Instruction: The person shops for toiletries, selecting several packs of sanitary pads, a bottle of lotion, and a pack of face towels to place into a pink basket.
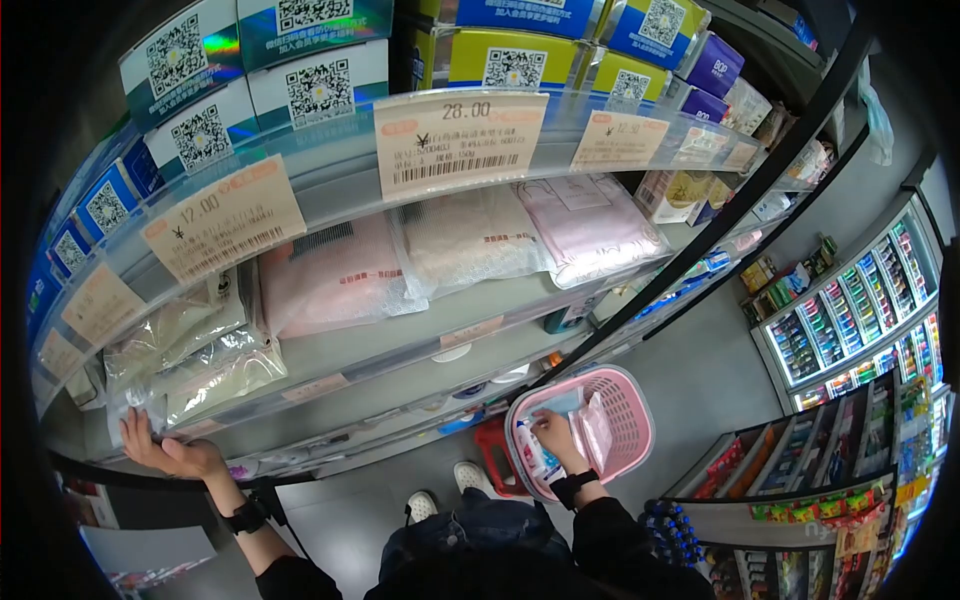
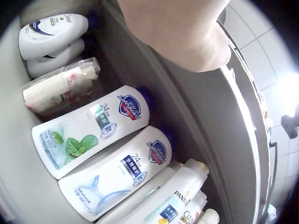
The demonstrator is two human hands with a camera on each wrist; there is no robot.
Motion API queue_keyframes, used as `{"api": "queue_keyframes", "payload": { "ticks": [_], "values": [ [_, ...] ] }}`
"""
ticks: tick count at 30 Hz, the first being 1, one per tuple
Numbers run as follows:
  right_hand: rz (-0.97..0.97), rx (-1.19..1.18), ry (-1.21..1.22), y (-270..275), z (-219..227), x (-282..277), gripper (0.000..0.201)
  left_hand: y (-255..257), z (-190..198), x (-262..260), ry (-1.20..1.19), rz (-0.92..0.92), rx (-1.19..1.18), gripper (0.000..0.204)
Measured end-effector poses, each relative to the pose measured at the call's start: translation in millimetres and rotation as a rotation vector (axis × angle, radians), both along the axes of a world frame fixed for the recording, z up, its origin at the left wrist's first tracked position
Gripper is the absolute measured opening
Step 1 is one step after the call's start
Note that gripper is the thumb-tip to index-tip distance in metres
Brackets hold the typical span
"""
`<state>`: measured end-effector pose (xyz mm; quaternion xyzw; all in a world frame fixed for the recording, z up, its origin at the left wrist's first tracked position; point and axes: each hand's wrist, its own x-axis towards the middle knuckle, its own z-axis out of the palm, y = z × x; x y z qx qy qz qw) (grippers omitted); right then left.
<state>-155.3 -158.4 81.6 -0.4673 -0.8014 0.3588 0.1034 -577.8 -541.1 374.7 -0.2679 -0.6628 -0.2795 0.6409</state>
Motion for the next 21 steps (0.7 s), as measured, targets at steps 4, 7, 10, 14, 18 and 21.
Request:
{"api": "queue_keyframes", "payload": {
  "ticks": [4, 7, 10, 14, 18, 21],
  "values": [
    [-0.036, -0.021, 0.368, 1, 87, -40, 0.023, 3, 5, 3, 0.011, 0.001, -0.014, 0.049],
    [-0.083, 0.062, 0.577, -5, 146, -65, 0.018, 0, 0, -1, 0.006, -0.020, 0.000, 0.046],
    [-0.087, 0.161, 0.665, -11, 186, -85, 0.020, 1, 1, 0, 0.000, -0.031, 0.001, 0.048],
    [-0.018, 0.313, 0.711, -23, 217, -117, 0.036, 0, 1, 3, -0.013, -0.007, -0.001, 0.049],
    [0.112, 0.527, 0.767, -40, 249, -147, 0.054, -1, 0, 6, -0.064, -0.012, 0.015, 0.050],
    [0.137, 0.709, 0.609, -49, 267, -166, 0.067, -2, 0, 10, -0.116, -0.006, 0.007, 0.051]
  ]
}}
